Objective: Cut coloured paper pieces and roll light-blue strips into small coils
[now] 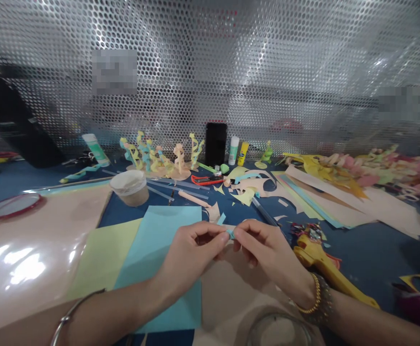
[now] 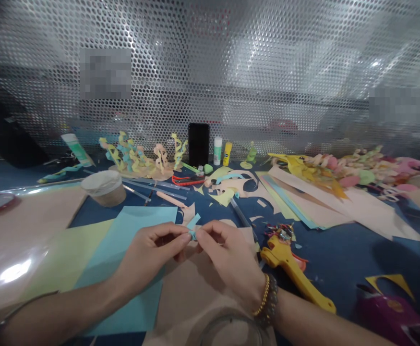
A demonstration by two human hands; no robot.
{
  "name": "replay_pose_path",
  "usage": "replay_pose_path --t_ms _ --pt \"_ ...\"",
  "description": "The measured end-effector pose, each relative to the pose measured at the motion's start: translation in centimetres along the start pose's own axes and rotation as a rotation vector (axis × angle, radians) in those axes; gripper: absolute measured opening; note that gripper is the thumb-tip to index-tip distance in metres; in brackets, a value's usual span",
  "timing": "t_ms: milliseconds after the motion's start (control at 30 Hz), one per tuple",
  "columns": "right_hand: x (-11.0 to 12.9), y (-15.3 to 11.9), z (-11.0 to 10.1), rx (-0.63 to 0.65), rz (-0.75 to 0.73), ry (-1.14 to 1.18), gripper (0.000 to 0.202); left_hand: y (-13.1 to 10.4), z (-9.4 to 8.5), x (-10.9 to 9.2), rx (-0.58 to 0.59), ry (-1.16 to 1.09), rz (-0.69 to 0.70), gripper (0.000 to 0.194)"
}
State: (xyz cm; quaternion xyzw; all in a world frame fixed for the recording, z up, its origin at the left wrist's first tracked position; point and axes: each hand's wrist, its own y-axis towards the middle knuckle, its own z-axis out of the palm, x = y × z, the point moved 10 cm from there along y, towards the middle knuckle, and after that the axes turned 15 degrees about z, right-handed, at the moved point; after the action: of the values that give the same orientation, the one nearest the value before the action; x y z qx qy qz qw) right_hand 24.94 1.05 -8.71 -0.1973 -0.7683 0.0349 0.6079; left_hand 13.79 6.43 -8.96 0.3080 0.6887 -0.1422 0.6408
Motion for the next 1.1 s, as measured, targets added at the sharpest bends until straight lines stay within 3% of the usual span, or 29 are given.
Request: replay_pose_path --t_ms 433,1100 --pt "-0.04 0.08 -0.36 -0.075 0.031 -0.050 0.018 -0.01 -0.04 0.16 -0.006 -0.008 -0.024 0.022" --pt "-0.59 0.37 -0.20 -0.032 0.100 0.105 0.020 -0.05 0.53 0.69 -0.013 -0.190 -0.057 0.017"
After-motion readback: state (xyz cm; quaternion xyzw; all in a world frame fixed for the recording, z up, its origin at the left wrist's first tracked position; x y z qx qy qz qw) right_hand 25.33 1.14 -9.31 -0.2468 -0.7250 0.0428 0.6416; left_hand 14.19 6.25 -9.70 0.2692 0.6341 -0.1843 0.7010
